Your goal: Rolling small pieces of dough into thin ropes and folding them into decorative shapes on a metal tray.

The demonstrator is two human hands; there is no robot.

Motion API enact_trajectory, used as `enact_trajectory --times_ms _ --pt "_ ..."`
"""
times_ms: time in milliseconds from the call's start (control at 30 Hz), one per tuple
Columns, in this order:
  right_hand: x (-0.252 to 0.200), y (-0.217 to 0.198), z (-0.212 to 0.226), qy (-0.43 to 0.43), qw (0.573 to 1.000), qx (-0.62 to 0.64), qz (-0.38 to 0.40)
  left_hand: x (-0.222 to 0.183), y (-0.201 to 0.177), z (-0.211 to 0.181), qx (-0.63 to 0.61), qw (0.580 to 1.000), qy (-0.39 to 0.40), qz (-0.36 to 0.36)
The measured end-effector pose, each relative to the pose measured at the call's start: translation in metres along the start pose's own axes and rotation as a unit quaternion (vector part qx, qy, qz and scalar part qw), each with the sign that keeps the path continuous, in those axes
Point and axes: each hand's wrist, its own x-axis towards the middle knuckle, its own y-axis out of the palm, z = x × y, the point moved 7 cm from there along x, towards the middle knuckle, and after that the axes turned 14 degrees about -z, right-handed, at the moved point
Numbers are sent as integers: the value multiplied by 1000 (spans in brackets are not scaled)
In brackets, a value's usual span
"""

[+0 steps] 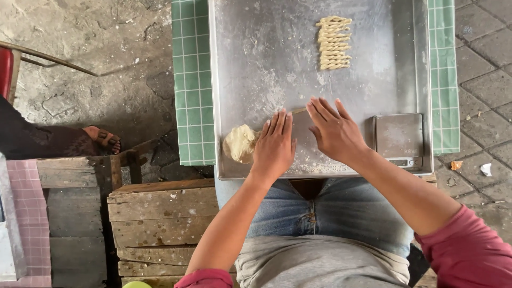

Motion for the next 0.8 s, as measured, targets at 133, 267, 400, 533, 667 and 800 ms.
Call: enact_trajectory --times_ms 133,267,400,533,667,800 --pt "22 18 14 -7 1000 18 7 18 3 1 -6 999 -16 -43" --pt "8 37 17 -32 997 -25 62 13 23 6 8 1000 -28 -6" --pt "-24 14 30 -20 993 -65 101 -12 16 -9 14 999 -28 37" --pt "-20 24 23 -2 992 -67 110 -7 22 -9 17 999 -34 34" --pt "-1 36 10 11 995 -61 80 7 25 -1 29 999 -36 -20" --pt "-10 24 12 34 993 -43 103 -5 21 -6 31 999 -24 -20"
